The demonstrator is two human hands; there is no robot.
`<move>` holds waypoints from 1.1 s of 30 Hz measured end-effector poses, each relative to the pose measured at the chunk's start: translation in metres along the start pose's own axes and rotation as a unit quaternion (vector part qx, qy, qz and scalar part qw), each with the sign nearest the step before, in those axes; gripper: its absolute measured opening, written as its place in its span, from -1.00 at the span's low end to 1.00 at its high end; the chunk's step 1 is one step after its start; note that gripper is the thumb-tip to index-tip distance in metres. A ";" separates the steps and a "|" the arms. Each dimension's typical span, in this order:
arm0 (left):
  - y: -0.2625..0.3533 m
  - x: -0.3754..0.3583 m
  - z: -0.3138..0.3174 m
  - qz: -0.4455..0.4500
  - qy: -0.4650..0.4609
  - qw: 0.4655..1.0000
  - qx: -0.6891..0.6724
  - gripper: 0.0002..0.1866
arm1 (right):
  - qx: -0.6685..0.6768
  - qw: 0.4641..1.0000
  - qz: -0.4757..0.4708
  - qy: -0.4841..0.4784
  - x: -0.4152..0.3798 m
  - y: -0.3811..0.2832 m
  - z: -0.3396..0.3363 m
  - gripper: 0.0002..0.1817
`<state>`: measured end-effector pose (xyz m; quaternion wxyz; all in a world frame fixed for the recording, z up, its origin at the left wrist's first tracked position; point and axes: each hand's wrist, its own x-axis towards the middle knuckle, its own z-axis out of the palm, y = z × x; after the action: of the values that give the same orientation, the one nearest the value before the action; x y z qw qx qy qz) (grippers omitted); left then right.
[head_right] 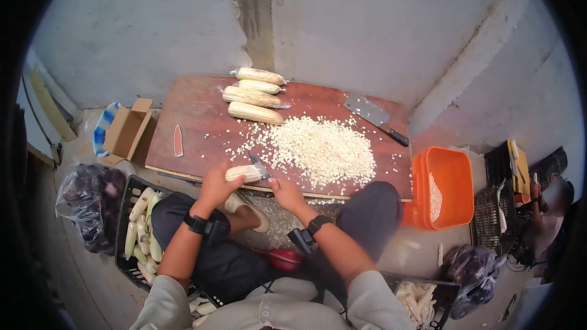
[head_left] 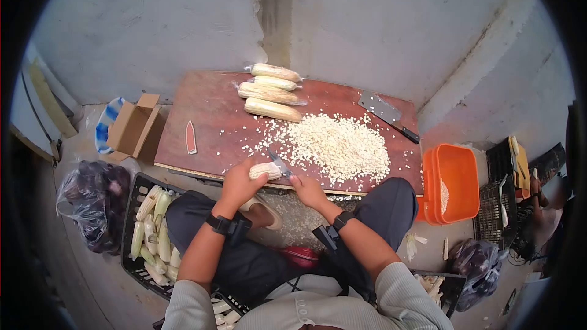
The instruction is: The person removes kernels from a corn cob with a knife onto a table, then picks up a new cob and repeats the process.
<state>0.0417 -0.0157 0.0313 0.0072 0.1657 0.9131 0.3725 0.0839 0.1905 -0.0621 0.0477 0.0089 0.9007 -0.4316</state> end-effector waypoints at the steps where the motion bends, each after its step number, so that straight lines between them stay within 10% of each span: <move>1: -0.006 -0.003 0.000 -0.006 0.017 1.000 -0.022 -0.60 | -0.021 1.000 0.003 0.006 -0.004 -0.007 -0.004 -0.57; 4: -0.012 -0.009 -0.001 -0.103 -0.015 0.988 -0.115 -0.60 | -0.109 0.993 0.019 0.034 -0.013 -0.029 -0.014 -0.61; 14: -0.001 -0.008 0.003 -0.019 0.036 0.999 -0.013 -0.62 | -0.363 0.923 -0.111 0.060 -0.034 -0.031 -0.014 -0.73; 33: 0.014 0.018 0.003 0.008 -0.039 0.999 0.028 -0.67 | -0.252 0.966 -0.030 -0.047 0.026 -0.036 -0.002 -0.61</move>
<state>0.0296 0.0010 0.0401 0.0352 0.1878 0.9209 0.3397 0.0554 0.1688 -0.0357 0.0780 -0.0511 0.9770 -0.1917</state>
